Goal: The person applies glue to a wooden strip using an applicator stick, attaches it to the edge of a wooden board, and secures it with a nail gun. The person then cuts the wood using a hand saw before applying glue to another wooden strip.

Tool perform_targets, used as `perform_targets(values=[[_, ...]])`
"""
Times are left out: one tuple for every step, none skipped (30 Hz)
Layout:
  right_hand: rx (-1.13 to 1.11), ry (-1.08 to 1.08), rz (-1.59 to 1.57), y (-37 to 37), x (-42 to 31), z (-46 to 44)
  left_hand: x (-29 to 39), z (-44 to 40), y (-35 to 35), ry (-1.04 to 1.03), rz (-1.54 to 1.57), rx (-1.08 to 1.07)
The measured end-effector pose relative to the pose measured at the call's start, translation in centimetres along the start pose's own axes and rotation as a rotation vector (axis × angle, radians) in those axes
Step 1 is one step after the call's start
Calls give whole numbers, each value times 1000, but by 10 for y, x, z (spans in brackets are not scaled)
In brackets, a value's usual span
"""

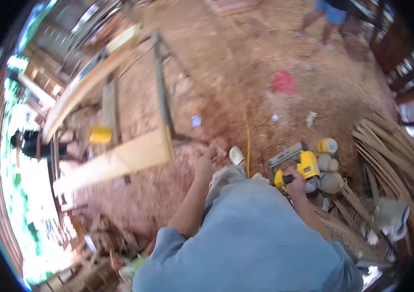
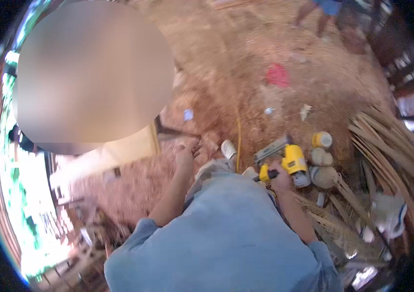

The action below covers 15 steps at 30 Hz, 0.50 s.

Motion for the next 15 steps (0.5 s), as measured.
perform_targets(values=[[0, 7, -5, 5, 4, 0, -3, 2, 22, -5, 18, 51], [0, 14, -11, 10, 7, -1, -7, 2, 42, 69, 170, 49], [85, -4, -87, 16, 5, 1, -13, 2, 57, 138, 314, 29], [174, -20, -158, 20, 7, 2, -15, -3, 75, 91, 433, 32], [173, -29, -160, 20, 10, 3, -18, -9, 92, 88, 431, 40], [217, -43, -169, 22, 12, 3, -13, -7, 100, 127, 504, 113], [260, -51, -174, 28, 15, 2, -12, -8, 109, 166, 581, 181], [265, -36, -190, 31, 18, 1, -16, -24, 123, 166, 592, 180], [255, -26, -187, 35, 22, -2, -16, -29, 125, 161, 602, 170], [242, -40, -213, 37, 27, 1, -14, -31, 127, 128, 620, 133], [215, -34, -210, 39, 29, 4, -11, -35, 125, 94, 635, 90], [189, -28, -208, 37, 29, 9, -7, -31, 120, 96, 636, 78], [188, -11, -208, 35, 30, 10, -3, -28, 116, 75, 661, 112], [205, 0, -168, 35, 32, 14, -2, -24, 112, 57, 686, 150], [222, 4, -126, 33, 34, 19, -5, -25, 114, 61, 690, 143]])
Point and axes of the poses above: each hand's wrist, its own z-axis away from the middle knuckle, its own y-axis out of the back of the hand, x = y × z, the point moved 4 cm from there along -z, towards the middle knuckle, and after that the axes turned 8 degrees about y, right-handed, at the moved point
